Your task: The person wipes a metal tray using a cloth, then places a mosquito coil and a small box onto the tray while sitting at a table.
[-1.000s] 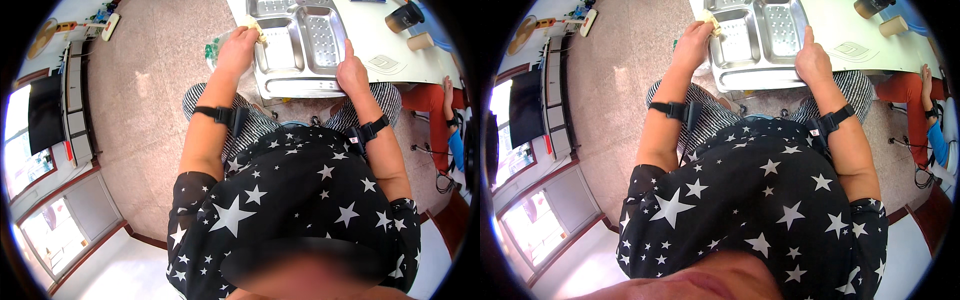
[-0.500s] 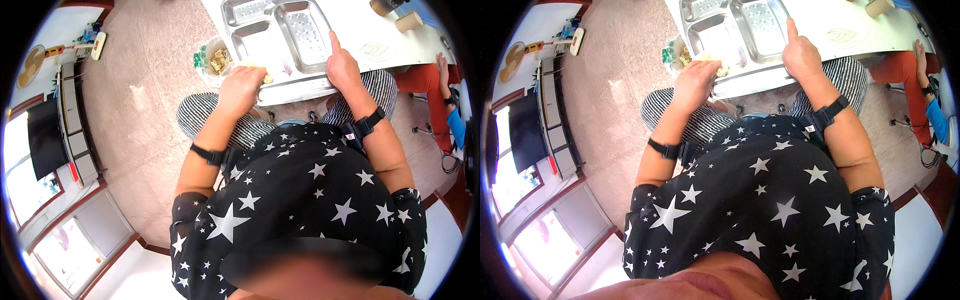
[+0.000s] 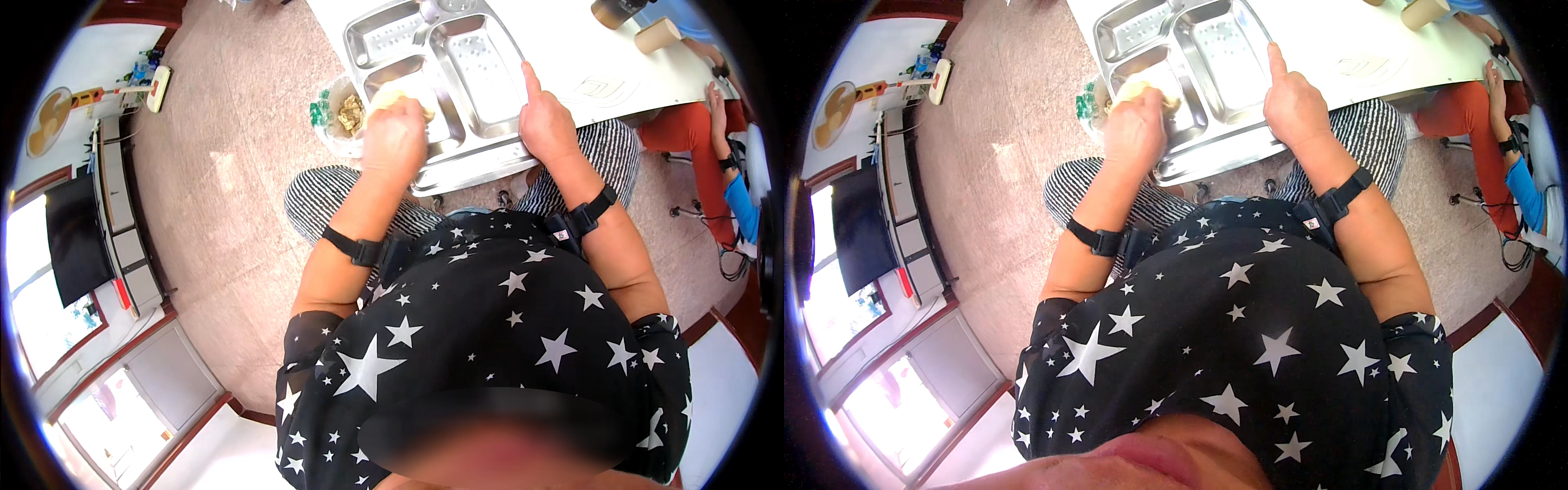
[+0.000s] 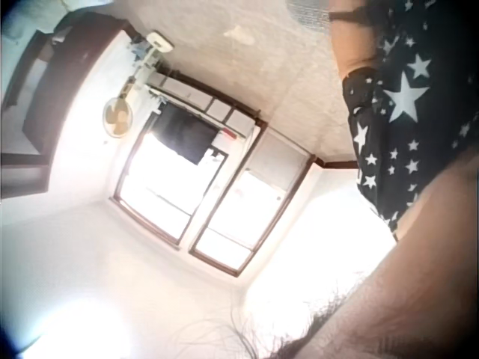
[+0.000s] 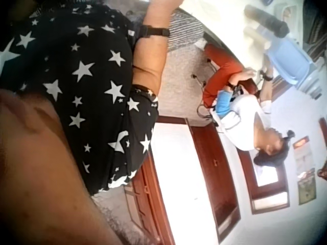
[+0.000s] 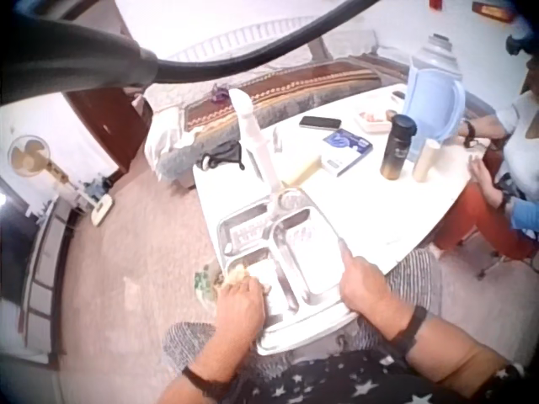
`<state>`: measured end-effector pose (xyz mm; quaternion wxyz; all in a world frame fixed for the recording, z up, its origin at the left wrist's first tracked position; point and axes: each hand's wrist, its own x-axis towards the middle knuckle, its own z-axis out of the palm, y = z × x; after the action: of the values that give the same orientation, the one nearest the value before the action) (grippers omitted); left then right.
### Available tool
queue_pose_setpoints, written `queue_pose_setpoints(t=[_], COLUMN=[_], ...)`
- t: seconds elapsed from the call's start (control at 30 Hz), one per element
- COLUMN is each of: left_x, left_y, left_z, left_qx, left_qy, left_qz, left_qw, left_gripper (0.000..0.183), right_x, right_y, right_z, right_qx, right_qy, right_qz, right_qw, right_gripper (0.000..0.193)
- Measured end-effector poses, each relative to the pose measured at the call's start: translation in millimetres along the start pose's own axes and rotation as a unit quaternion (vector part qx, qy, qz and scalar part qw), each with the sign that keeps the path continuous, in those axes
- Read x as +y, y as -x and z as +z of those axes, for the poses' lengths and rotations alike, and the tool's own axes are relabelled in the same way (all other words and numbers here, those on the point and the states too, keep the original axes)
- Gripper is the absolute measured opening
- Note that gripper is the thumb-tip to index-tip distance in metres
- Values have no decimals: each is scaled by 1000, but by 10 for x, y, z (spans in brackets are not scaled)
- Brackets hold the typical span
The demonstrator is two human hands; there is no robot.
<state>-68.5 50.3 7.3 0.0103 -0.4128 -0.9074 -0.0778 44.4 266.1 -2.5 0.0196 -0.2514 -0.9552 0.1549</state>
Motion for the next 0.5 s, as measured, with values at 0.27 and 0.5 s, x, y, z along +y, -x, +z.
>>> queue_pose_setpoints(t=[0.27, 0.5], left_x=[-63, -101], left_y=[-312, -50], left_z=[217, 14], left_qx=[98, 76], left_qy=[27, 52], left_qz=[67, 6], left_qw=[993, 996], left_gripper=[19, 15], right_x=[33, -8], right_y=[-4, 16], right_z=[64, -6], right_qx=[12, 11], right_qy=[-3, -12], right_qz=[-3, 1], right_qw=[1000, 1000], right_gripper=[64, 63])
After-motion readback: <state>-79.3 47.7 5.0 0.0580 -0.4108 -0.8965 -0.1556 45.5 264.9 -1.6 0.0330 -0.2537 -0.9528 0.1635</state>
